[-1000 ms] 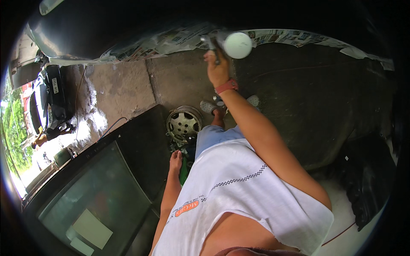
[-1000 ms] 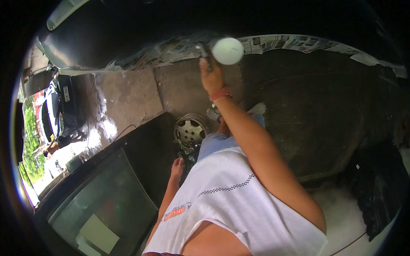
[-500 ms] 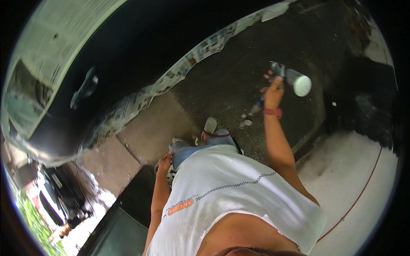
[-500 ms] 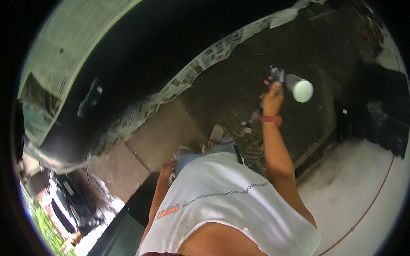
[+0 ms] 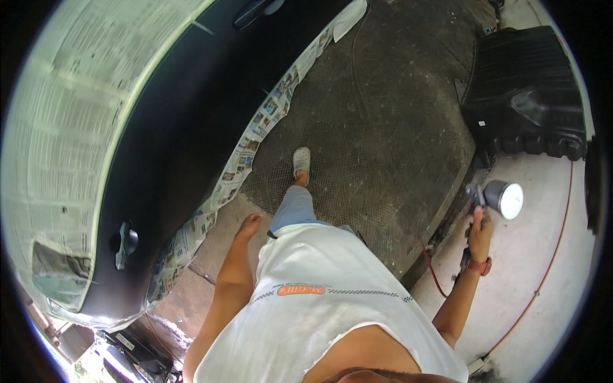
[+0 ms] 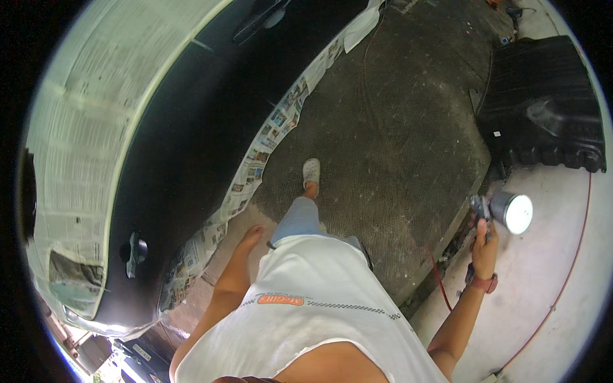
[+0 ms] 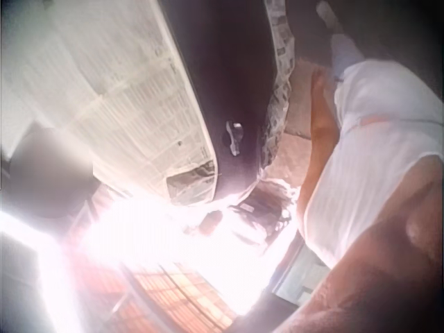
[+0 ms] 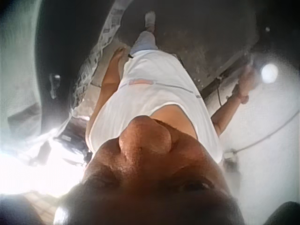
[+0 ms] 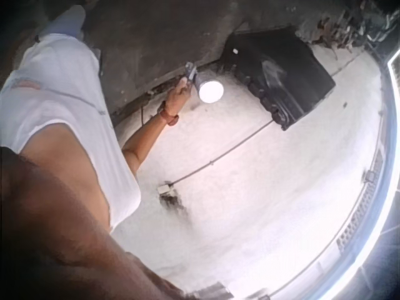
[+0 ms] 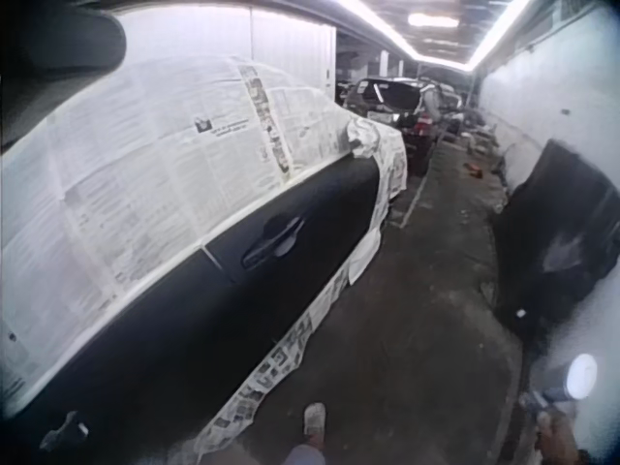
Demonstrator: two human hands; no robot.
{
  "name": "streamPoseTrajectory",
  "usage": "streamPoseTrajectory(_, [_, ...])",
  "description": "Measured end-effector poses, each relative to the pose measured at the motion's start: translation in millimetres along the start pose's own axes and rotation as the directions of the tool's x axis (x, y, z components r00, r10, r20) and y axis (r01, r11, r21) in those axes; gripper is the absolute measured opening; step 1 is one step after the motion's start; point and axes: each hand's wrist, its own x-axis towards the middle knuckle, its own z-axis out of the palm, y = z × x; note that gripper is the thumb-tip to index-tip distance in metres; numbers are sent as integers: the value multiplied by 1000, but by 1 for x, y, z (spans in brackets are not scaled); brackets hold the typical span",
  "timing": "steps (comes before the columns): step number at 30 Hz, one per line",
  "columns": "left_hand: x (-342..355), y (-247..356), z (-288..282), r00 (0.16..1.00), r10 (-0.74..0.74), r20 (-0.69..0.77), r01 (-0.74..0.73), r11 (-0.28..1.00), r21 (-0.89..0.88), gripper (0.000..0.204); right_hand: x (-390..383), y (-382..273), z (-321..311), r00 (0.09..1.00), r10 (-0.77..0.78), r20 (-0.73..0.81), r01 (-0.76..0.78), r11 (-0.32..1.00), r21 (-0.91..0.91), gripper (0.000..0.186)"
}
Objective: The person sits on the floor and prepares paint by pouring it from a can into a spray gun cup. They then walk to a car and spray paint the side panel, which is masked with newspaper.
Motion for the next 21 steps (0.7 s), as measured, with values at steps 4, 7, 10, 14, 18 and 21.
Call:
streamPoseTrajectory(4, [77, 51, 8, 991, -60, 118, 48, 994, 97, 57, 14, 29, 36, 991, 129, 15, -129, 991, -36, 43])
streamPoseTrajectory(7, [121, 136, 17, 955, -211, 209, 149, 949, 279, 68, 26, 11, 85, 998, 61, -9, -62, 996, -59, 48])
streamPoseTrajectory(10, [120, 272, 4, 909, -285, 304, 141, 897, 418, 76, 56, 55, 143, 996, 91, 0, -91, 996, -20, 51])
streamPoseTrajectory(14, [120, 419, -1, 972, -104, 211, 42, 960, 278, 79, 99, 49, 184, 997, 45, -61, -41, 997, 60, 54])
streamPoseTrajectory(18, [236, 509, 2, 961, 58, 270, -231, 704, 671, 74, 161, 49, 202, 980, 162, -117, -154, 985, 77, 59])
streamPoseTrajectory(21, [284, 555, 31, 944, 299, 143, -327, 775, 540, 65, 235, 73, 192, 977, 205, -50, -204, 978, 38, 62])
